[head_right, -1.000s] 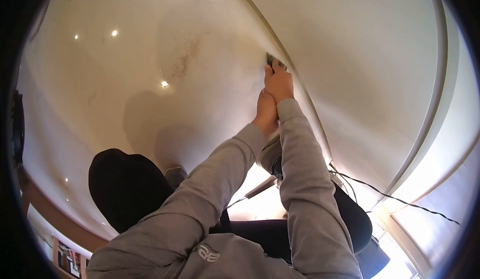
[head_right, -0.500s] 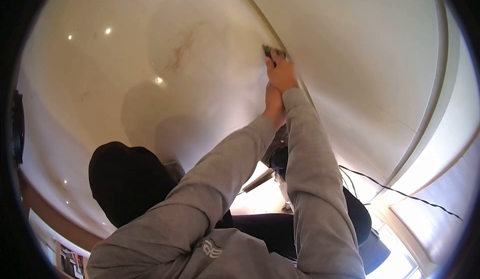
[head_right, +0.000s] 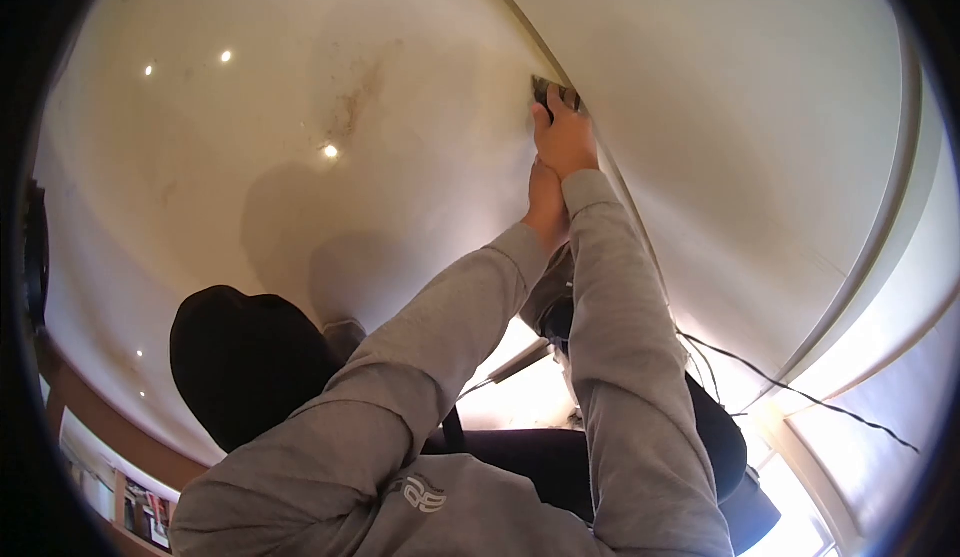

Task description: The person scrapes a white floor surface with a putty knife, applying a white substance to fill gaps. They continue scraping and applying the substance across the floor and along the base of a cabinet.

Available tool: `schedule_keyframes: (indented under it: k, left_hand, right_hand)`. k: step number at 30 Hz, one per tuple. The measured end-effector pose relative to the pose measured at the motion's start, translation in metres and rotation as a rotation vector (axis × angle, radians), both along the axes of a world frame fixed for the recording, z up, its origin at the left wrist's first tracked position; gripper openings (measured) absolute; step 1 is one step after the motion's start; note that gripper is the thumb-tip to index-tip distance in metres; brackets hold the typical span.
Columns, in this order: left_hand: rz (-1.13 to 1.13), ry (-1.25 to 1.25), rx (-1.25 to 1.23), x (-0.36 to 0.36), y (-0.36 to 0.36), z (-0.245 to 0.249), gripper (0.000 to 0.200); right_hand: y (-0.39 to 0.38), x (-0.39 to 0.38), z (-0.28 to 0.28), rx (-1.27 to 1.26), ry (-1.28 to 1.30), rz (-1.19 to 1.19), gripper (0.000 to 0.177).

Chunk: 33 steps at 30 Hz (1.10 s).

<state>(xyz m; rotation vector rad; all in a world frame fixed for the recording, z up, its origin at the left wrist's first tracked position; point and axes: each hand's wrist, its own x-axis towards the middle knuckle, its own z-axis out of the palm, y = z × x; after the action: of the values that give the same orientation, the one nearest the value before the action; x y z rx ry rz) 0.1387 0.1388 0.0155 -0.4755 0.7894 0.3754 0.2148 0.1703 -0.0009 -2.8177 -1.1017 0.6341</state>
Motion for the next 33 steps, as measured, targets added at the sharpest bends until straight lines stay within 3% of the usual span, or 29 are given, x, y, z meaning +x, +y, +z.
schedule_keyframes:
  k: [3,5,6,8,9,10,12,13,16,18,20,22,24,26,28,30,32,33]
  left_hand:
    - [-0.018,-0.002,-0.022,-0.005,0.000,0.017,0.036]
    - [0.041,-0.013,-0.015,0.000,-0.003,0.010,0.037]
    - [0.063,-0.017,0.018,0.004,-0.006,0.000,0.037]
    - [0.064,-0.020,0.049,0.004,-0.005,-0.008,0.038]
    - [-0.012,-0.021,0.023,0.001,0.005,-0.001,0.038]
    - [-0.083,-0.023,-0.004,-0.001,0.011,0.005,0.040]
    - [-0.035,0.001,0.000,-0.003,0.006,0.012,0.040]
    - [0.006,0.044,-0.013,-0.005,0.006,0.014,0.040]
    - [0.023,0.010,0.025,-0.001,0.015,-0.004,0.033]
    - [-0.005,0.028,0.024,-0.009,0.018,0.008,0.033]
    - [0.000,0.020,0.051,-0.007,0.028,0.017,0.033]
    - [-0.018,0.075,0.011,-0.012,0.025,0.019,0.035]
    - [-0.057,0.030,0.040,-0.003,0.031,-0.013,0.035]
    - [-0.114,-0.027,0.072,-0.006,0.024,-0.018,0.035]
    - [-0.073,-0.002,0.076,-0.003,0.032,-0.007,0.035]
    - [-0.060,0.006,0.101,0.004,0.026,-0.020,0.036]
    - [-0.058,0.050,0.096,-0.001,0.028,-0.023,0.038]
    - [-0.122,-0.007,0.029,-0.008,0.047,-0.013,0.037]
  right_hand:
    - [0.000,0.009,0.003,-0.021,0.026,0.021,0.051]
    - [-0.017,0.001,-0.011,0.084,-0.191,0.259,0.050]
    - [-0.015,0.005,-0.017,0.079,-0.181,0.267,0.050]
    - [0.006,0.010,-0.011,0.033,-0.105,0.108,0.050]
    - [0.025,0.003,0.018,-0.106,0.112,-0.080,0.049]
    - [0.009,-0.002,0.012,-0.109,0.110,-0.084,0.049]
    - [-0.009,0.008,-0.012,0.049,-0.157,0.249,0.048]
    - [-0.001,0.011,-0.012,0.052,-0.165,0.262,0.048]
    - [0.008,0.001,-0.011,0.130,-0.170,0.152,0.047]
    - [0.029,0.002,0.009,-0.112,0.041,-0.060,0.048]
    - [0.023,-0.001,0.009,-0.137,0.048,-0.031,0.051]
    - [-0.002,-0.001,-0.026,0.077,-0.266,0.227,0.047]
    - [0.025,0.001,-0.012,0.071,-0.169,0.129,0.046]
    - [0.046,0.009,0.005,-0.190,0.072,-0.067,0.049]
    - [0.038,-0.001,0.010,-0.147,0.061,-0.093,0.050]
    - [0.014,0.003,-0.026,0.068,-0.277,0.179,0.042]
    - [0.036,-0.001,-0.011,0.034,-0.198,0.112,0.043]
    - [0.053,0.000,0.004,-0.120,-0.054,-0.027,0.046]
